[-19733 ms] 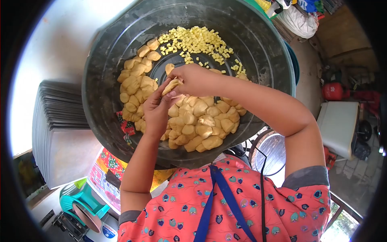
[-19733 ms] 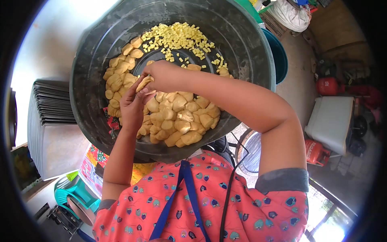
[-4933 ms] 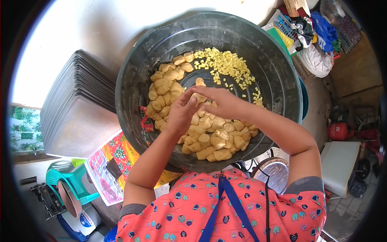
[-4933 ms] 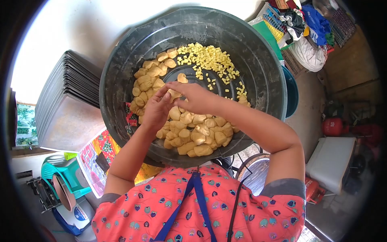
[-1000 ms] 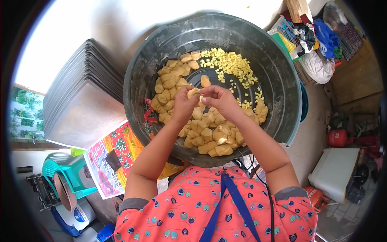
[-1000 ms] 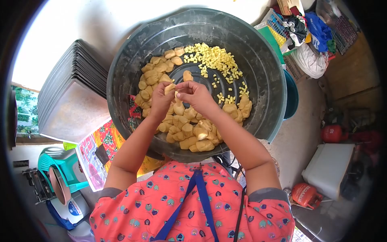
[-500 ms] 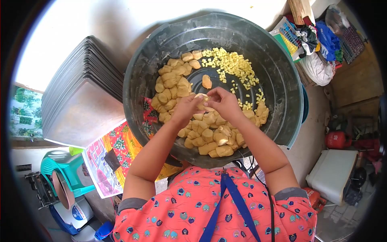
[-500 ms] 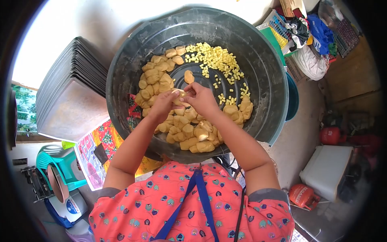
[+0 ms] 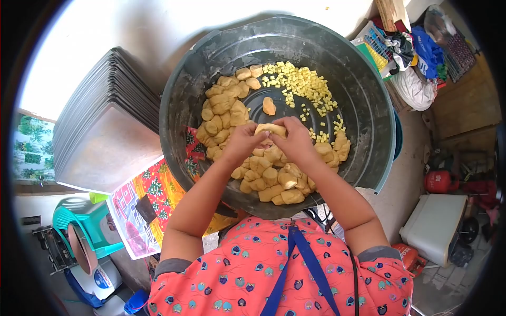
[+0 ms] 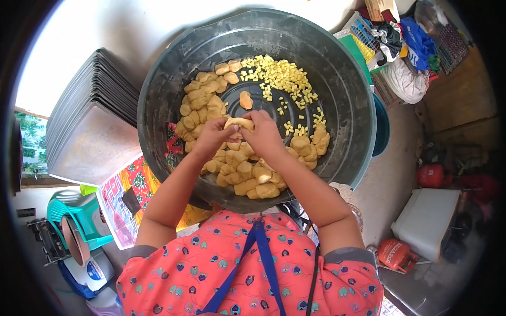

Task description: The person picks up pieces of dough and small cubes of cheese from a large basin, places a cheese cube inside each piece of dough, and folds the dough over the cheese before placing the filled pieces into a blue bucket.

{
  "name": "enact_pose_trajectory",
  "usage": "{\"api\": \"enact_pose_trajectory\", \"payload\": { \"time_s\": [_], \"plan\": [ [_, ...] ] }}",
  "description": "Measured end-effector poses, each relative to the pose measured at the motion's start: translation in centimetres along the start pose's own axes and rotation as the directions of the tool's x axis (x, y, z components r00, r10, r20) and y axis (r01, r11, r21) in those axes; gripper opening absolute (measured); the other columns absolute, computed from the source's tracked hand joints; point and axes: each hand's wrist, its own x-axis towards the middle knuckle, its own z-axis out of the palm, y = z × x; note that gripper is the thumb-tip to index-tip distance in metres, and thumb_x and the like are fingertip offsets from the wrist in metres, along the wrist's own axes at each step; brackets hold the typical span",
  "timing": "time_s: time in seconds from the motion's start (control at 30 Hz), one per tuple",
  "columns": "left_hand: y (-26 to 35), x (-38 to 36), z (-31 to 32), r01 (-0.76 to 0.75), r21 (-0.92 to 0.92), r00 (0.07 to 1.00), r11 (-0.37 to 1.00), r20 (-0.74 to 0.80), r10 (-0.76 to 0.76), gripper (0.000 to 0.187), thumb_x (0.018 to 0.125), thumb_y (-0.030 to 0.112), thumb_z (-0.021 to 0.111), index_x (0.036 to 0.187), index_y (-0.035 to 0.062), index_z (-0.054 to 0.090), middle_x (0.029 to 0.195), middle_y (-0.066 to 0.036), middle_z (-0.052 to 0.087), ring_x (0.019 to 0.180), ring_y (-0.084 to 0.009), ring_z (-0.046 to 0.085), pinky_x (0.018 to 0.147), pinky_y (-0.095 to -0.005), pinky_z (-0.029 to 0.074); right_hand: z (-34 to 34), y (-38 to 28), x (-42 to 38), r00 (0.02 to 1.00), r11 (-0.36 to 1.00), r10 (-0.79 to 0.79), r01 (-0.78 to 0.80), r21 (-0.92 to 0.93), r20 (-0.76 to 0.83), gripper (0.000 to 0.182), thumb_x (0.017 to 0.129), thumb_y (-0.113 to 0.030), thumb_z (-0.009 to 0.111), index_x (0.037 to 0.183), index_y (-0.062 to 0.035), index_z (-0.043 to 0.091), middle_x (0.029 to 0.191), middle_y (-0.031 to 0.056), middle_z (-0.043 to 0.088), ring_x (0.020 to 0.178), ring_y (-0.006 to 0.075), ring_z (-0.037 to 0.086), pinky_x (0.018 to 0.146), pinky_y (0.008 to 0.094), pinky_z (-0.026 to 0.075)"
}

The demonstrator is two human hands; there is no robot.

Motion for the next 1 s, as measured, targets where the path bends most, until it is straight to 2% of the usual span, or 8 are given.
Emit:
{"api": "enact_pose_trajectory", "payload": {
  "time_s": [0.23,0.33,0.43,0.53,0.57,0.63,0.83,1.0],
  "plan": [
    [0.1,-0.3,1.1,0.107,-0.223,0.994,0.969,0.045,-0.099,0.028,0.094,0.025,0.048,0.105,-0.0001,0.055,0.102,-0.008,0.061,0.092,-0.0191,0.062,0.084,-0.0309,0.05,1.1,0.4,-0.4,0.988,0.97,-0.115,0.091,-0.223,-0.1,0.039,0.076,-0.008,0.064,0.114,-0.0041,0.055,0.107,0.0136,0.052,0.089,0.0303,0.058,0.076,0.0364,0.049],
    [-0.7,0.2,0.1,0.139,-0.383,0.989,0.913,0.106,-0.106,0.034,0.095,0.031,0.043,0.109,0.0021,0.053,0.104,-0.008,0.06,0.096,-0.0205,0.061,0.084,-0.0331,0.049,1.3,-0.1,-0.9,0.934,0.932,-0.339,0.316,-0.177,-0.115,0.045,0.078,-0.007,0.062,0.122,-0.0043,0.051,0.114,0.0165,0.049,0.094,0.032,0.057,0.078,0.0361,0.049],
    [-0.1,-0.2,0.1,0.183,-0.386,0.98,0.904,0.145,-0.136,0.039,0.096,0.035,0.04,0.113,0.0026,0.053,0.107,-0.009,0.06,0.095,-0.0207,0.062,0.081,-0.0346,0.048,0.0,-0.2,-0.3,0.968,0.963,-0.232,0.216,-0.158,-0.091,0.044,0.081,-0.007,0.062,0.123,-0.0012,0.051,0.111,0.0154,0.055,0.093,0.0264,0.06,0.077,0.0322,0.05],
    [1.3,-0.6,-0.2,0.136,-0.168,0.99,0.976,0.053,-0.128,0.041,0.096,0.036,0.041,0.115,0.0017,0.052,0.109,-0.009,0.059,0.093,-0.0206,0.062,0.08,-0.0346,0.049,-1.2,0.8,0.9,0.978,0.91,0.149,-0.194,0.367,0.148,0.038,0.083,-0.009,0.064,0.119,0.0007,0.054,0.101,0.0102,0.062,0.087,0.0165,0.061,0.075,0.0279,0.049],
    [1.4,-0.7,-0.4,0.112,-0.068,0.994,0.991,0.009,-0.112,0.041,0.096,0.036,0.041,0.116,0.0013,0.052,0.109,-0.01,0.059,0.092,-0.0206,0.062,0.08,-0.0344,0.049,-1.2,1.0,0.9,0.972,0.854,0.16,-0.224,0.47,0.172,0.037,0.084,-0.009,0.064,0.119,0.0007,0.054,0.099,0.0087,0.063,0.086,0.0143,0.06,0.075,0.0265,0.049],
    [1.5,-0.7,-0.1,0.112,-0.189,0.994,0.976,0.006,-0.113,0.038,0.094,0.03,0.048,0.116,0.0,0.052,0.104,-0.01,0.061,0.09,-0.0198,0.063,0.077,-0.0317,0.05,-1.5,0.8,0.8,0.96,0.706,0.178,-0.277,0.651,0.215,0.036,0.085,-0.01,0.064,0.118,0.0007,0.055,0.094,0.0056,0.065,0.085,0.0097,0.059,0.075,0.0237,0.048],
    [1.5,-0.5,1.0,0.0,-0.085,1.0,0.996,0.005,0.0,0.031,0.085,0.014,0.065,0.11,-0.002,0.055,0.088,-0.005,0.063,0.08,-0.0126,0.062,0.069,-0.0235,0.051,-1.8,-0.9,-0.1,0.923,0.77,0.207,-0.358,0.528,0.323,0.032,0.088,-0.007,0.06,0.119,-0.0009,0.055,0.102,0.0069,0.064,0.089,0.0099,0.059,0.078,0.0239,0.049],
    [1.0,-0.5,0.5,-0.098,0.081,0.995,0.992,-0.004,0.098,0.028,0.086,0.014,0.065,0.108,-0.0025,0.057,0.087,-0.004,0.063,0.073,-0.0101,0.06,0.068,-0.0229,0.05,-1.0,0.1,0.2,0.957,0.705,0.088,-0.255,0.662,0.275,0.033,0.086,-0.005,0.062,0.118,-0.001,0.055,0.104,0.0064,0.063,0.089,0.0101,0.059,0.077,0.023,0.05]
  ]
}}
